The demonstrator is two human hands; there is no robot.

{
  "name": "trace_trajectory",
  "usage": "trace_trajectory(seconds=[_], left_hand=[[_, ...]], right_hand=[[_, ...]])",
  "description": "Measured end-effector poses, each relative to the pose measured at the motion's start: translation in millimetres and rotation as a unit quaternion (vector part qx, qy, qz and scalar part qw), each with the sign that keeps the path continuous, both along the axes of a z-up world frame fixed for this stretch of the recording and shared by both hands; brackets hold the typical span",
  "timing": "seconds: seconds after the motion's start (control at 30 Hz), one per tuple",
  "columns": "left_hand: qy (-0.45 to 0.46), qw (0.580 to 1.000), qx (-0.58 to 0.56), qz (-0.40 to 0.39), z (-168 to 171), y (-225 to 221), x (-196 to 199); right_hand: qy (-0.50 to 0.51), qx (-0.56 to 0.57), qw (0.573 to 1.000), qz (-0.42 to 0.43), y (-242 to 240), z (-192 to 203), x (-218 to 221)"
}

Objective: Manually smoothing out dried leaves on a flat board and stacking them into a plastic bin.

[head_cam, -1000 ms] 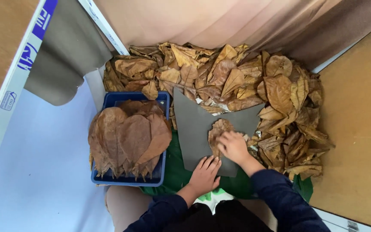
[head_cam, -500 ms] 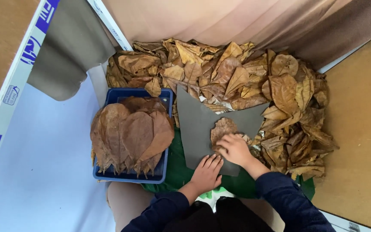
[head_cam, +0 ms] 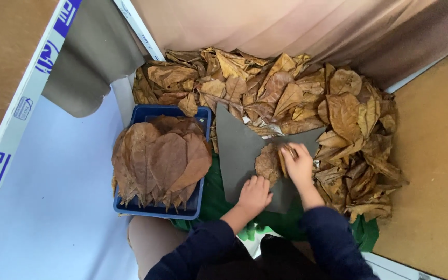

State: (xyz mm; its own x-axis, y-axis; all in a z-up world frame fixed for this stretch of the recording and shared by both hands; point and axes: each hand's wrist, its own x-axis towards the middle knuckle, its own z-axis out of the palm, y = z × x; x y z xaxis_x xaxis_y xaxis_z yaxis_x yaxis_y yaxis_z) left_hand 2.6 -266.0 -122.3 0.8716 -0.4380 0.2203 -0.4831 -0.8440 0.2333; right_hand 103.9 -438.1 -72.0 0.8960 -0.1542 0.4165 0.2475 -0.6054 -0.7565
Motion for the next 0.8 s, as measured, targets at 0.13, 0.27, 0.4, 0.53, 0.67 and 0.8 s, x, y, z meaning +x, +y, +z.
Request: trace_trajectory(seconds=[0.13,0.27,0.4,0.53,0.67,0.8], left_hand=[[-0.064,0.994,0.062,0.066,-58,-25,14],[-0.117,0.979,0.138,0.091,-67,-32,5],[-0.015,0.997,0.03,0.073,-4,-9,12],[0.175,0.949,-0.231,0.122,52,25,2],[0.253,0.909,-0.277,0.182,52,41,-11],[0.017,0.986,-0.159,0.05,53,47,-32]], right_hand=[[-0.018,0.067,0.998,-0.006,-25,-3,-54],[-0.008,0.1,0.993,-0.062,-46,-19,-90],[0.014,0.144,0.984,-0.1,-59,-29,-105],[0.019,0.149,0.983,-0.105,-54,-34,-104],[0.032,0.113,0.99,-0.082,-31,-39,-93],[0.045,-0.061,0.997,-0.027,-8,-35,-83]])
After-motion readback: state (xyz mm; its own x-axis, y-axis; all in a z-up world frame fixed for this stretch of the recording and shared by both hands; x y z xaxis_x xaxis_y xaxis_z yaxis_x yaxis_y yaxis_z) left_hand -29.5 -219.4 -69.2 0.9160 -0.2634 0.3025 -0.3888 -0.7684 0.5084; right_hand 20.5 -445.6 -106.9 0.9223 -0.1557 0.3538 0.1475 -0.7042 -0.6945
